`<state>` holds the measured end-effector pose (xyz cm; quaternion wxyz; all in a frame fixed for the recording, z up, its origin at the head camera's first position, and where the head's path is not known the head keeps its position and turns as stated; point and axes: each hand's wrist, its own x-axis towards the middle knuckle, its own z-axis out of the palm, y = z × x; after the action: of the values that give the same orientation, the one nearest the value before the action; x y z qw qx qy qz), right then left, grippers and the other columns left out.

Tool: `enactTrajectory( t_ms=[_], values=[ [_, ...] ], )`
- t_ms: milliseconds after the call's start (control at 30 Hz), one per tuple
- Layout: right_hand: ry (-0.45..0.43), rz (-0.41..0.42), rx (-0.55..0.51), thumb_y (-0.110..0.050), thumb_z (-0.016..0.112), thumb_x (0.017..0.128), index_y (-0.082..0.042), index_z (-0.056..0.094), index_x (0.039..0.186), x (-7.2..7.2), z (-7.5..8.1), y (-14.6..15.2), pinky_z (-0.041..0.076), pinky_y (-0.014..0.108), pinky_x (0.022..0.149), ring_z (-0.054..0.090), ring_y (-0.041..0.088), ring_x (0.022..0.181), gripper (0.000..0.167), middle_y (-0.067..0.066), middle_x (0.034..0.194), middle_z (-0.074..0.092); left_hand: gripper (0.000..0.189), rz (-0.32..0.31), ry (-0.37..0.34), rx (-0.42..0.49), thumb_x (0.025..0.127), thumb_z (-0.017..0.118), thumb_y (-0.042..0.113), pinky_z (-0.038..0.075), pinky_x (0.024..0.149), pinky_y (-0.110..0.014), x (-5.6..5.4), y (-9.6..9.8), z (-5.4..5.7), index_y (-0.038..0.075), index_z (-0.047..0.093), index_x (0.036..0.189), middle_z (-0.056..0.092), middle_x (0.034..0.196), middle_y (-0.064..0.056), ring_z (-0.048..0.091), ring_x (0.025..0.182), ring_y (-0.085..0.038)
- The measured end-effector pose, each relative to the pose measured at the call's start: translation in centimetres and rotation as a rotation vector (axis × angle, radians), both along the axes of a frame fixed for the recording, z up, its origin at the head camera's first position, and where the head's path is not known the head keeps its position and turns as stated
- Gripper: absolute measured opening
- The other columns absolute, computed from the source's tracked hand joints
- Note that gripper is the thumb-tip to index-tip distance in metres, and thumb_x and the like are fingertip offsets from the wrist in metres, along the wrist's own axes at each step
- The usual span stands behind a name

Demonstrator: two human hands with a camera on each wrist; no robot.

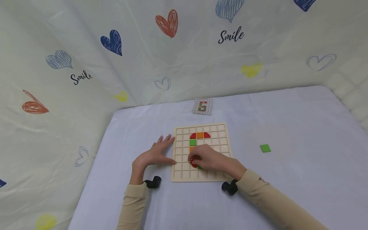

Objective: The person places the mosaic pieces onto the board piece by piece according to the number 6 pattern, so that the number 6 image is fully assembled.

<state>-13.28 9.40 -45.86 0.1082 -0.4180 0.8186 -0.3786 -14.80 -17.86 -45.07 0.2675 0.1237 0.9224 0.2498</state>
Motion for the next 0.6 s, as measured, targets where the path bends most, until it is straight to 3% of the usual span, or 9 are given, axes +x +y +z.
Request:
enactTrajectory(
  t_ms=[167, 367, 600],
  values=[
    [-0.028, 0.001, 0.060, -0.001, 0.076, 0.089, -0.007, 0.079, 0.099, -0.17, -0.10, -0.50, 0.058, 0.025, 0.080, 0.061, 0.008, 0.084, 0.012, -0.001, 0.093, 0.075, 0.103, -0.007, 0.005, 0.000, 0.084, 0.084, 0.041, 0.001, 0.129, -0.058, 0.02, -0.04, 0.06, 0.023, 0.024, 0.166, 0.010, 0.174, 0.001, -0.007, 0.161, -0.030],
    [0.005, 0.000, 0.117, 0.000, 0.078, 0.088, -0.005, 0.081, 0.100, 0.00, -0.06, -0.80, 0.055, 0.021, 0.073, 0.056, 0.009, 0.079, 0.013, -0.002, 0.090, 0.069, 0.104, -0.009, -0.003, 0.007, 0.083, 0.084, 0.040, 0.001, 0.128, -0.060, -0.04, 0.05, 0.13, 0.022, 0.023, 0.166, 0.009, 0.174, 0.000, -0.008, 0.161, -0.031],
    [-0.014, -0.023, 0.165, -0.010, 0.081, 0.088, -0.010, 0.081, 0.103, 0.43, -0.01, -0.93, 0.051, 0.023, 0.074, 0.053, 0.010, 0.083, 0.015, -0.004, 0.093, 0.065, 0.104, -0.007, 0.002, 0.014, 0.083, 0.085, 0.041, 0.001, 0.128, -0.061, -0.01, 0.03, 0.11, 0.022, 0.024, 0.166, 0.010, 0.174, -0.001, -0.007, 0.161, -0.032]
  ],
)
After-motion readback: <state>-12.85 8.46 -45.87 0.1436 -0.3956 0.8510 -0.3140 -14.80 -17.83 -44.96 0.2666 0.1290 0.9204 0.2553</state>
